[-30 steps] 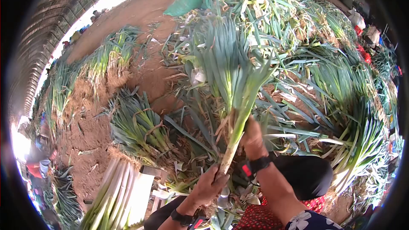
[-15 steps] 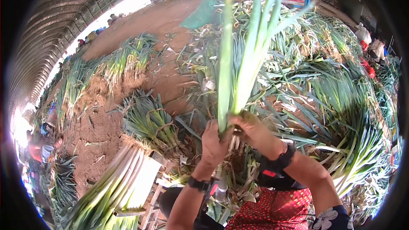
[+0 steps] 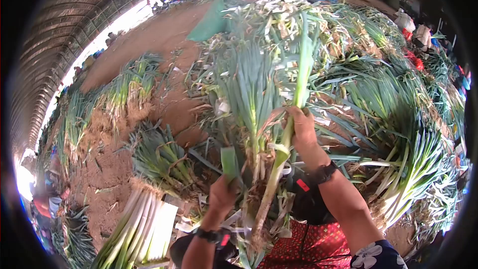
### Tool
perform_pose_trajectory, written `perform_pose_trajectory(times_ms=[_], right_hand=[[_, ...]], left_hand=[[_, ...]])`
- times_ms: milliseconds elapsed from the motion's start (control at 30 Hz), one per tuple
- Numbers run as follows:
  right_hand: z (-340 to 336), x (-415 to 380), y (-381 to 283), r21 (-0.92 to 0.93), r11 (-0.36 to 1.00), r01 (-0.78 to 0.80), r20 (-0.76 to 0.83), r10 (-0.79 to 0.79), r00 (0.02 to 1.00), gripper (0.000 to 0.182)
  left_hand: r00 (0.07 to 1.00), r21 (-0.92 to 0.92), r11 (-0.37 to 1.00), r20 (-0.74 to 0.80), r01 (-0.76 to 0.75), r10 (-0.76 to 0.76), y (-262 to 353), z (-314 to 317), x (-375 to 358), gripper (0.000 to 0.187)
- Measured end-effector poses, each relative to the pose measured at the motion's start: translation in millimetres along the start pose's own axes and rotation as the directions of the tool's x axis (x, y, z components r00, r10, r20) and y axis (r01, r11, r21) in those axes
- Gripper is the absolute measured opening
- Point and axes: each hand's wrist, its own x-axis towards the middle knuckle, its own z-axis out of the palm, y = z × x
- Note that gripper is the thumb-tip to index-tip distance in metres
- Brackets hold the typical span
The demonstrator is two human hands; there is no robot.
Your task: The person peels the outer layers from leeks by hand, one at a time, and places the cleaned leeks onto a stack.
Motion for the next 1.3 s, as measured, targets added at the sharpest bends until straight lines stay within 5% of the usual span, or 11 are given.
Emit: perform_pose_trajectory(times_ms=[133, 267, 400, 567, 700, 767, 900, 1033, 1100, 1167, 1300], right_hand=[[-22.9, -6.7, -39.5, -0.239, 0.970, -0.038, -0.153, 0.001, 0.988, 0.023], [-28.1, -26.9, -31.9, -0.225, 0.971, -0.078, -0.085, 0.060, 0.995, 0.023], [-12.2, -58.6, -3.3, 0.148, 0.953, -0.265, 0.224, 0.229, 0.947, 0.032], [-4.4, -69.5, 14.0, 0.072, 0.910, -0.408, 0.204, 0.387, 0.899, 0.034], [4.1, -54.1, 10.3, -0.110, 0.994, -0.030, 0.037, 0.034, 0.999, 0.033], [8.7, -44.9, -15.8, 0.015, 0.999, 0.031, -0.009, -0.031, 0.999, 0.029], [-20.3, -20.2, -53.9, 0.150, 0.972, 0.180, -0.062, -0.172, 0.983, 0.024], [-28.0, -30.3, -73.8, 0.225, 0.941, 0.253, -0.072, -0.243, 0.967, 0.025], [-20.3, -44.3, -74.9, 0.236, 0.951, 0.201, -0.017, -0.203, 0.979, 0.025], [-4.9, -56.4, -71.6, 0.305, 0.947, 0.101, -0.002, -0.105, 0.994, 0.024], [-8.5, -65.3, -46.3, 0.313, 0.947, -0.074, 0.219, 0.004, 0.976, 0.032]], left_hand=[[0.883, 0.556, 0.827, 0.343, 0.085, -0.321, -60.0, -25.1, -29.5, 0.024], [0.937, -0.334, 0.889, 0.260, 0.313, -0.232, 4.3, -38.4, -0.2, 0.048], [0.921, -0.124, 0.925, 0.114, -0.359, 0.373, 118.4, -9.5, 28.3, 0.056], [0.840, 0.350, 0.766, 0.153, -0.539, 0.521, 100.4, 28.2, 10.8, 0.029], [0.779, 0.341, 0.702, 0.230, -0.625, 0.583, 87.8, 27.7, -5.4, 0.018], [0.962, 0.226, 0.953, 0.229, -0.203, 0.151, 53.6, 20.0, -16.6, 0.018], [0.929, 0.395, 0.880, 0.141, 0.264, -0.342, -50.1, -15.6, -32.8, 0.023], [0.864, 0.717, 0.680, 0.239, 0.152, -0.444, -40.1, -38.2, -41.6, 0.033], [0.927, 0.113, 0.957, 0.239, 0.268, -0.288, 6.7, -30.3, -18.4, 0.039], [0.974, 0.028, 0.976, 0.084, -0.214, 0.211, 45.8, -12.3, 1.2, 0.037], [0.929, 0.229, 0.907, -0.032, -0.352, 0.369, 133.3, 20.2, 39.0, 0.042]])
